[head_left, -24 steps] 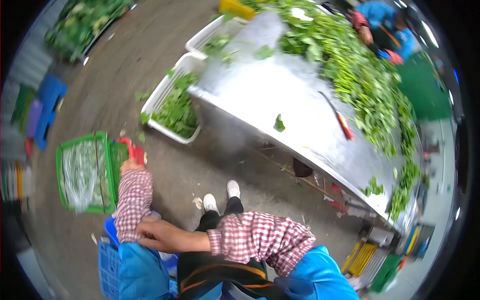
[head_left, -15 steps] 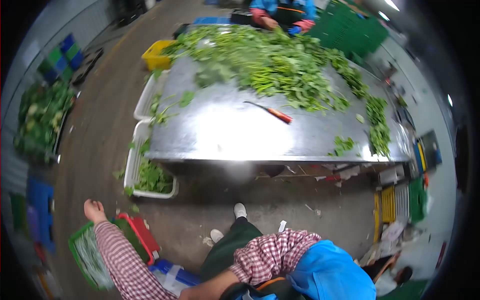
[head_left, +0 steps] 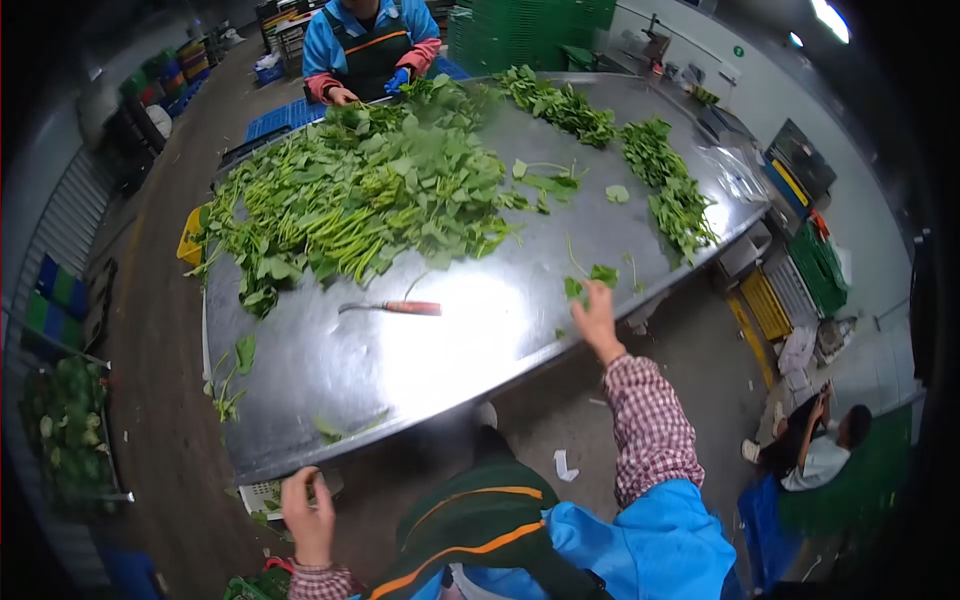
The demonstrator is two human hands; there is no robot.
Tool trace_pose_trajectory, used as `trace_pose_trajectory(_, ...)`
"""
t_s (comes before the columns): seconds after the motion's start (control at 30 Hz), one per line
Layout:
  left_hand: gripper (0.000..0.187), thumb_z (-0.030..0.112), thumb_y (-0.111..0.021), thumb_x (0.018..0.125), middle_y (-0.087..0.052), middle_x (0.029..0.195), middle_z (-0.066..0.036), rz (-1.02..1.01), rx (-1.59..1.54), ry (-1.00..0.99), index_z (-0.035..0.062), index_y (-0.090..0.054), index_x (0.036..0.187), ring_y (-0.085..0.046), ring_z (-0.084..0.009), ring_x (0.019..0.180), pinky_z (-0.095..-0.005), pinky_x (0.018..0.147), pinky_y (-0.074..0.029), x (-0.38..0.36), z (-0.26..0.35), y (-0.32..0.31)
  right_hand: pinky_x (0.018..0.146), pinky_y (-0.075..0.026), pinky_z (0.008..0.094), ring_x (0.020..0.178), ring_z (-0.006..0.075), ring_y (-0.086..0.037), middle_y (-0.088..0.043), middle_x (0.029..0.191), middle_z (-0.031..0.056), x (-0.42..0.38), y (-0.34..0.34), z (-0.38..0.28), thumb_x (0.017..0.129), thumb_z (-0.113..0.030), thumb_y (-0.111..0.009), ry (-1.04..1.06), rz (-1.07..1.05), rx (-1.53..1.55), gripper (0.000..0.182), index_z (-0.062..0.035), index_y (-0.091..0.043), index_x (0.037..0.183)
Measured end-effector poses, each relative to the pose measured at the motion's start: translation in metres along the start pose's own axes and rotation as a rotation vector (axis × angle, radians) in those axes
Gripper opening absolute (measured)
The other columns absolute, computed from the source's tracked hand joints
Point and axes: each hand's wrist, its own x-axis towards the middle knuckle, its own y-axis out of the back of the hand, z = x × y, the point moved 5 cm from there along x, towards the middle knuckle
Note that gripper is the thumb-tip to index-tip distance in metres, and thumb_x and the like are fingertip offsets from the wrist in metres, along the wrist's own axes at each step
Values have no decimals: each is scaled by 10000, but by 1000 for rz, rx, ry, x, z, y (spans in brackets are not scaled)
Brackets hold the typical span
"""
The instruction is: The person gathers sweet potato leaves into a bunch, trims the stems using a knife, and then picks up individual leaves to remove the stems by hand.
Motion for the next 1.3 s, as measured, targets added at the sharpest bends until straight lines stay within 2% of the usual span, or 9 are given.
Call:
trace_pose_trajectory(0.13,127,-4,-557,761,-573,786,-133,-86,-134,60,9,-578,886,-556,-284,733,-342,663,-443,64,70,-67,859,-391,444,1055,387,-443,-472,1113,241,64,-35,75,810,-308,-486,-591,-354,-345,432,-29,-465,1140)
trace_pose_trajectory(0.17,127,-2,-558,763,-572,783,-135,-120,-167,48,9,-579,888,-557,-285,726,-342,656,-445,87,79,-81,861,-385,460,1040,380,-463,-476,1122,232,51,-91,63,833,-320,-453,-12,-775,-754,398,3,-501,1060)
trace_pose_trajectory(0.23,132,2,-558,765,-579,793,-135,-98,-172,113,10,-582,894,-562,-279,731,-337,651,-450,123,82,-105,811,-425,431,906,364,-553,-546,1044,246,16,-154,22,868,-345,-438,395,-314,-153,388,-23,-586,1027)
trace_pose_trajectory(0.3,137,6,-558,766,-584,805,-136,-105,-199,190,11,-584,900,-569,-272,731,-329,645,-456,141,85,-123,849,-415,382,978,334,-545,-550,1073,238,61,-107,-104,823,-423,-494,17,-1220,257,491,-8,-570,1073)
trace_pose_trajectory(0.37,144,11,-560,767,-590,818,-138,-119,-255,244,11,-586,908,-577,-264,727,-317,637,-463,154,95,-143,815,-431,330,926,284,-575,-594,954,217,119,-114,-140,819,-346,-535,-133,-1041,197,405,-13,-579,1045)
trace_pose_trajectory(0.63,154,17,-559,781,-585,810,-115,-255,-400,304,21,-577,935,-587,-204,683,-279,573,-461,182,97,-185,979,-305,378,1193,335,-346,-352,1304,179,293,-227,-249,720,-209,-657,881,-671,142,698,-45,-295,1293)
trace_pose_trajectory(0.8,157,12,-574,759,-586,819,-118,-271,-312,139,25,-575,916,-578,-261,721,-315,628,-461,203,71,-196,1019,-190,529,1268,318,-248,-232,1385,167,323,-314,-270,562,-375,-780,911,-783,-343,1111,-104,-80,1381)
trace_pose_trajectory(1.13,127,-6,-575,744,-584,778,-103,-135,-275,468,34,-585,864,-578,-248,683,-323,604,-462,174,-9,-182,1007,-242,442,1207,296,-335,-347,1300,146,299,-283,-225,586,-327,-764,575,-922,-499,1021,-101,-150,1369)
trace_pose_trajectory(1.3,163,-24,-585,711,-590,789,-103,-113,-336,329,35,-580,863,-576,-268,711,-338,622,-458,207,3,-186,1042,-175,484,1268,315,-250,-280,1357,158,275,-296,-292,527,-323,-792,1044,-698,-317,1077,-107,-158,1370)
